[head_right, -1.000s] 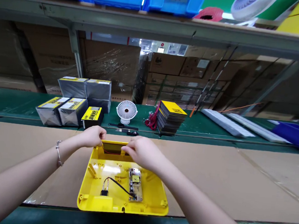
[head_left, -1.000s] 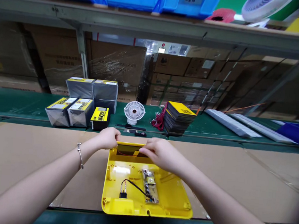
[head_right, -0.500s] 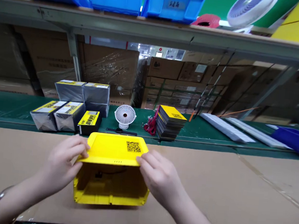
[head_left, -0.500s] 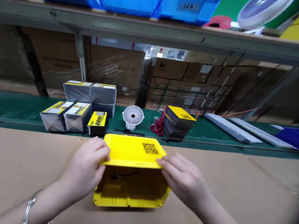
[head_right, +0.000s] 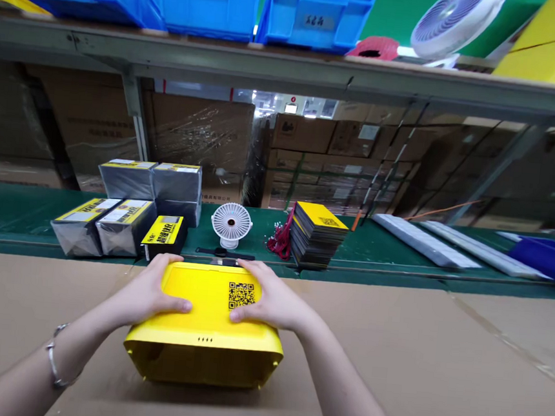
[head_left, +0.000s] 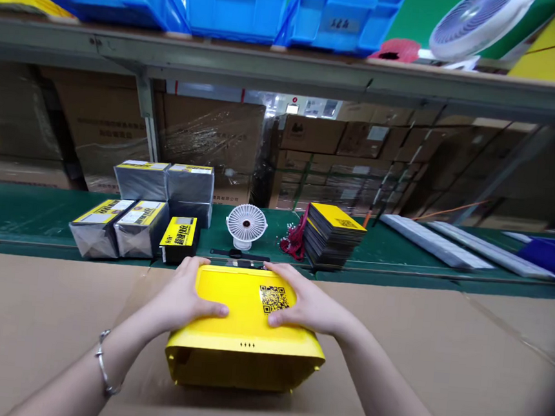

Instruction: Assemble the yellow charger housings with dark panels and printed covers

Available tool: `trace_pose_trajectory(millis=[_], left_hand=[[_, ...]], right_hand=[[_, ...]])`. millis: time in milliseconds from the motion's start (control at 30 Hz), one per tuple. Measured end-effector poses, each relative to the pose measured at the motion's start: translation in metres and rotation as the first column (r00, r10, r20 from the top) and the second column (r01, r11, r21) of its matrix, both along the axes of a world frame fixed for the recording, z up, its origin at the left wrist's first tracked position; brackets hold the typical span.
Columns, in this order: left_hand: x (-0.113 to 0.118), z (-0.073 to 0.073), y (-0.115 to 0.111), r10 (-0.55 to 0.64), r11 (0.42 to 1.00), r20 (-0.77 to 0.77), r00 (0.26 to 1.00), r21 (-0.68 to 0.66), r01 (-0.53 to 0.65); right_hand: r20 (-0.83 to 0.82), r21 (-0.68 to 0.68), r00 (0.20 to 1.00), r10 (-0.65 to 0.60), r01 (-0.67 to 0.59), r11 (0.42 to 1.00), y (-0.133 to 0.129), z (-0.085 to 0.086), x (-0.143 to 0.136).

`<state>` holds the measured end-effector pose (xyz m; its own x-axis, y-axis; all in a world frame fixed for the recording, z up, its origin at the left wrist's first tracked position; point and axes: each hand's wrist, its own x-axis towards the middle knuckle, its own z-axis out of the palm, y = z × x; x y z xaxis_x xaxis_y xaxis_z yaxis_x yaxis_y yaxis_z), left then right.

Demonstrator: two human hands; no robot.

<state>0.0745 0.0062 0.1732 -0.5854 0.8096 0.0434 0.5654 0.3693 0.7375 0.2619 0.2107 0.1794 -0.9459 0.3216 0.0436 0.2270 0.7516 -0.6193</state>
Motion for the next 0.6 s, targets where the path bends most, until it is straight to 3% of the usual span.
trace_pose_trajectory(millis=[167,333,467,600], left_hand=[[-0.029,-0.005,0.029,0.058,0.998,-0.248,0.967,0.037,-0.050],[-0.090,-0.016,0.052,0.096,0.995,-0.370,0.924,0.040,-0.087],[-0.128,-0.048,0.047,0.179,0.984,-0.448,0.876,0.064,-0.168],[-0.135,-0.081,0.016,0.188,0.982,-0.487,0.853,0.115,-0.151]], right_hand=[[-0.114,-0.087,0.991,-0.065,0.055,0.995,0.005,-0.003,-0.020],[-0.190,-0.134,0.970,-0.153,0.129,0.983,0.003,-0.011,-0.028],[-0.177,-0.160,0.969,-0.171,0.143,0.977,0.003,-0.013,-0.028],[-0.186,-0.111,0.971,-0.150,0.131,0.985,0.002,-0.009,-0.025]])
